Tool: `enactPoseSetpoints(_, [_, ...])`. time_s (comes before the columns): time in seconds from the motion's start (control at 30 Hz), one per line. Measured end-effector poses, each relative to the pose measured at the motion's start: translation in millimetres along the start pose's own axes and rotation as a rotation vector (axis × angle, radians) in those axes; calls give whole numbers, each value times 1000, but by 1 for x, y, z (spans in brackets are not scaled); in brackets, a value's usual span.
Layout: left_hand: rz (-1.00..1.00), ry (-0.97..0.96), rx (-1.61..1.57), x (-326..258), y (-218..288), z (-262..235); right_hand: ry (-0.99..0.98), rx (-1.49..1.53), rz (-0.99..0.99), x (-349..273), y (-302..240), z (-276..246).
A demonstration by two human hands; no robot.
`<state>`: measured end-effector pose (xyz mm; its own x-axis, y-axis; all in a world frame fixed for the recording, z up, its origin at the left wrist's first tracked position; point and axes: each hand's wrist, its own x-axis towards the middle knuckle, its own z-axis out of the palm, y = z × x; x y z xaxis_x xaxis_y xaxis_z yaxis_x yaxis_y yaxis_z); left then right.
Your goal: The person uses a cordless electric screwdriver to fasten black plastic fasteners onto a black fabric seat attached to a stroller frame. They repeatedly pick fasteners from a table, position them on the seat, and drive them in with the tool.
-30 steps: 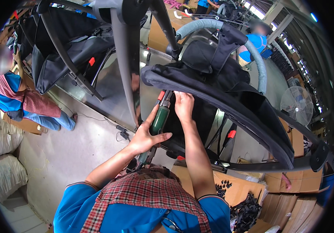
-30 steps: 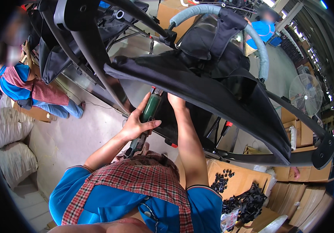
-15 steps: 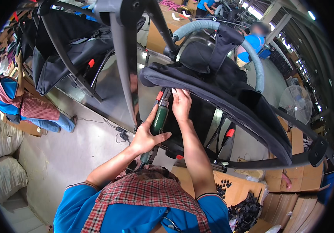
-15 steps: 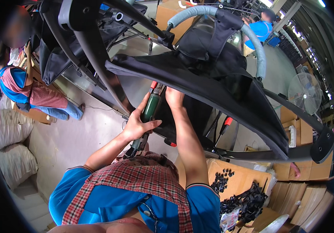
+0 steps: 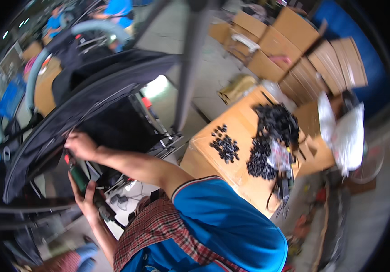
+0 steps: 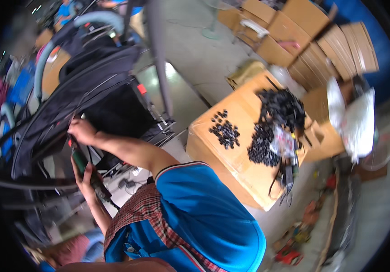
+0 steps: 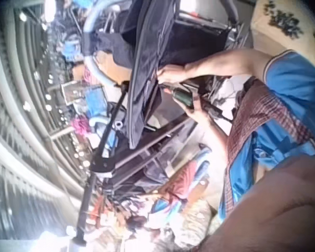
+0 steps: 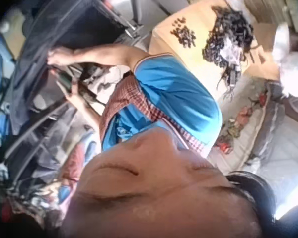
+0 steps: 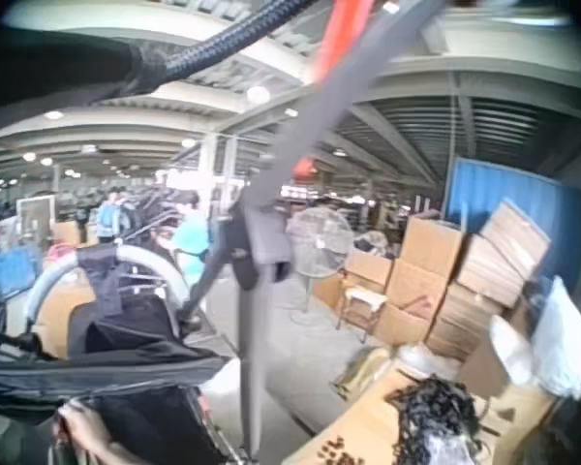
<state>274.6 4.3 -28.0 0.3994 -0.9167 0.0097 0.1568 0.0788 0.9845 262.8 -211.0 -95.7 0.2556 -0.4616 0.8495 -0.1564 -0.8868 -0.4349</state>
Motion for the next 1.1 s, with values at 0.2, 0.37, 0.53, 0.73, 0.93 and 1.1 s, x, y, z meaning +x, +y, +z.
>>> enactPoseSetpoints(0.2, [3,-16,-27,6,-5,4,65,144,92,6,-4,-1])
enactPoseSetpoints(0.37, [-69,-22,-91,4,-2,3,41,124,137,5,-7,7])
enactPoseSetpoints(0.53, [-91,5,-35,5,-4,-6,-17,42,95,1,-11,-6])
enactPoseSetpoints(0.73, [-126,-80,-291,6,2,-1,-140,-11,158,14,-18,-43])
enactPoseSetpoints(0.93, [-121,-200,-228,-23,15,-16,-154,144,57,13,-13,-46])
enactPoseSetpoints(1.1, [-30,-370,-57,-44,9,-38,-232,6,103,14,-14,-49])
